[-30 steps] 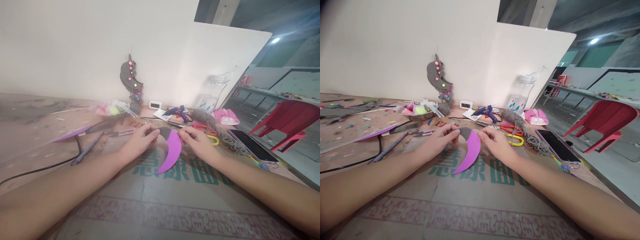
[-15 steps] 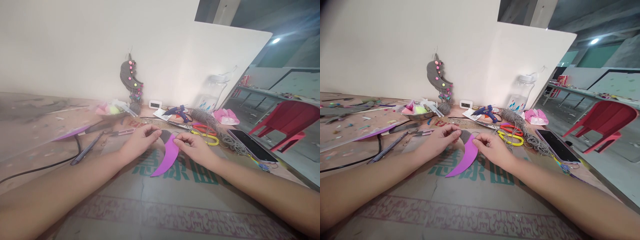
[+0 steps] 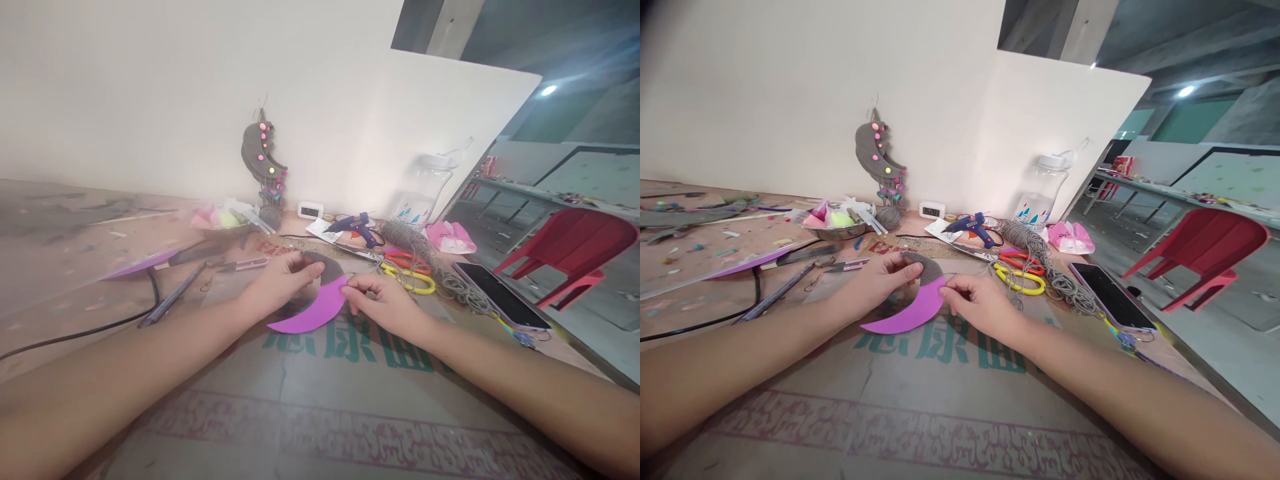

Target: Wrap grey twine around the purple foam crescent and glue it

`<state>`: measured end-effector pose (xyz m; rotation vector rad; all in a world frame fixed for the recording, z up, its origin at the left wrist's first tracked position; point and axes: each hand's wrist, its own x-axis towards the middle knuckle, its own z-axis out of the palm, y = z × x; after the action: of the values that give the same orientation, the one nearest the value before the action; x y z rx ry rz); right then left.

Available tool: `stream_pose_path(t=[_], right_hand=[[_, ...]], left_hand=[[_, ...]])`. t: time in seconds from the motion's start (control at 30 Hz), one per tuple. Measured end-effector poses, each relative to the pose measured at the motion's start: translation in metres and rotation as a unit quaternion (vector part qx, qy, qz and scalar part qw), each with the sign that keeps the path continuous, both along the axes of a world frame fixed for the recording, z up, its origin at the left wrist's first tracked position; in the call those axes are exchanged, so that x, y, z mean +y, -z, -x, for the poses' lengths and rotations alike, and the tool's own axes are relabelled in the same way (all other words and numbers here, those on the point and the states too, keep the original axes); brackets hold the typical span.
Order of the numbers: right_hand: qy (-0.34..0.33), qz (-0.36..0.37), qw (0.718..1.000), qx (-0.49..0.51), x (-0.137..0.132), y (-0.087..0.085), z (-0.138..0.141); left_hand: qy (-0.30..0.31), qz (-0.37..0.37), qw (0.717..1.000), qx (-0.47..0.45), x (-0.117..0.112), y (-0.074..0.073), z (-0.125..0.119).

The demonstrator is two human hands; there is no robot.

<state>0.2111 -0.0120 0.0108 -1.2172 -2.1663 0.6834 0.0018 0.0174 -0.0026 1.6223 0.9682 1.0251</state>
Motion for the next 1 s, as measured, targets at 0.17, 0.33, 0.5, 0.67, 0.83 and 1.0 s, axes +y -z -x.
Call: stream_pose_path(t=[0.17, 0.33, 0.5, 0.67, 0.83, 1.0], right_hand=[[-0.006, -0.039, 0.999, 0.008, -0.001, 0.003, -0.003], [0.057, -0.085, 0.987, 0.122, 0.002, 0.003, -0.007], [0.012, 0.003, 0.991, 0.132, 0.005, 0.006, -0.007], [0.011, 0.002, 0.992, 0.129, 0.008, 0.009, -0.007], [0.049, -0.056, 0.993, 0.096, 0.012, 0.006, -0.007], [0.041, -0.073, 0.993, 0.08, 0.012, 0.003, -0.008]], left_hand=[[0.007, 0.014, 0.999, 0.035, 0.001, 0.0, 0.002], [0.011, 0.039, 0.998, 0.039, 0.001, 0.001, 0.002], [0.024, 0.038, 0.998, 0.033, 0.001, 0.001, 0.002], [0.029, 0.039, 0.998, 0.039, 0.002, 0.0, 0.002], [0.032, 0.041, 0.998, 0.045, 0.003, 0.001, 0.003], [0.043, 0.035, 0.997, 0.045, 0.002, 0.001, 0.003]])
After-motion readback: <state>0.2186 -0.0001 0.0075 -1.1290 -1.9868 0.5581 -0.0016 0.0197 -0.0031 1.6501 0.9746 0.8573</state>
